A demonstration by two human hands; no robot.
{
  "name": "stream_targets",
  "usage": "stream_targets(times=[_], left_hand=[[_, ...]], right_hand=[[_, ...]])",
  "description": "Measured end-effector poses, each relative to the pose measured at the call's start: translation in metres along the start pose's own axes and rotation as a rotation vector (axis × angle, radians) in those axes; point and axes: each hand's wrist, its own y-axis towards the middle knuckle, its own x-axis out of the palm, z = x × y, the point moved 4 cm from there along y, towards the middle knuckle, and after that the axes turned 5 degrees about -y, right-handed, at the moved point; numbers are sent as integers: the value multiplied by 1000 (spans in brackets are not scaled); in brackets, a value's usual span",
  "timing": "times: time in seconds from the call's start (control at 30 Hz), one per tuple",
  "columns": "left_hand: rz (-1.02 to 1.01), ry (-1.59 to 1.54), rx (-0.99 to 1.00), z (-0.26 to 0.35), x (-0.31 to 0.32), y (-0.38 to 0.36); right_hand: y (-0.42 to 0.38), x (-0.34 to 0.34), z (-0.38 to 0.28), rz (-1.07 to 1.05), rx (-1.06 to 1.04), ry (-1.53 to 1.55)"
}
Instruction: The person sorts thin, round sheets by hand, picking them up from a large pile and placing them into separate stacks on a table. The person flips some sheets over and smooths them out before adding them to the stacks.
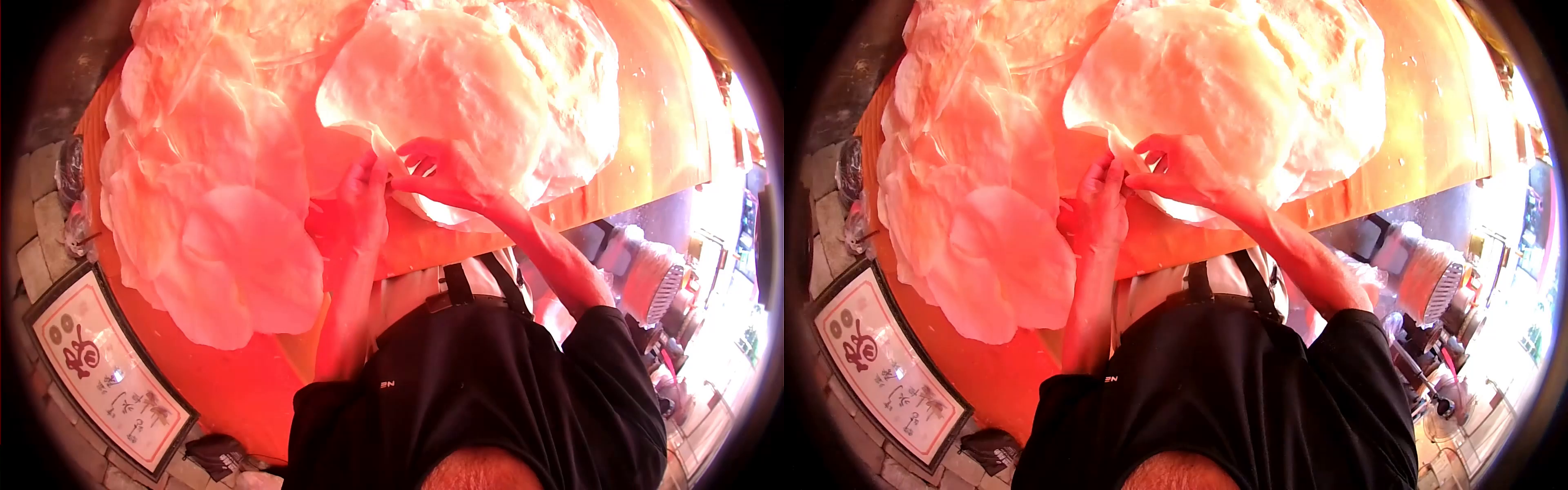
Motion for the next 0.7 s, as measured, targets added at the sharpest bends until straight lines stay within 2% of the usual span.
stream_targets(times=[0.1,0.2,0.23,0.3,0.37,0.4,0.43,0.47,0.5,0.53,0.57,0.6,0.63,0.7], left_hand=[[44,-25,-14,-4,-6,3],[247,99,-45,-3,-6,0],[308,-228,-248,-10,-22,8],[262,127,-81,-27,-55,18],[252,-35,-80,-13,-50,10],[171,-34,-96,-5,-52,6],[96,-31,-112,4,-57,2],[24,-29,-123,12,-63,-1],[68,-26,-108,15,-85,-1],[113,-22,-94,9,-112,0],[158,-20,-81,6,-125,3],[425,10,-106,22,-76,-11],[366,61,-95,21,-82,-10],[251,162,-67,18,-102,-10]], right_hand=[[1,4,10,86,14,18],[5,8,18,198,2,-52],[7,12,15,207,-28,-135],[9,27,7,180,-117,-293],[11,21,-4,154,-212,-332],[11,5,-9,172,-255,-305],[10,-20,-14,188,-232,-139],[6,-58,-19,157,-82,172],[5,-95,-11,143,78,481],[-3,-136,-12,265,21,556],[-8,-176,-5,366,9,459],[-16,-215,8,393,-101,411],[-24,-249,23,541,-112,202],[-49,-298,40,714,104,-83]])
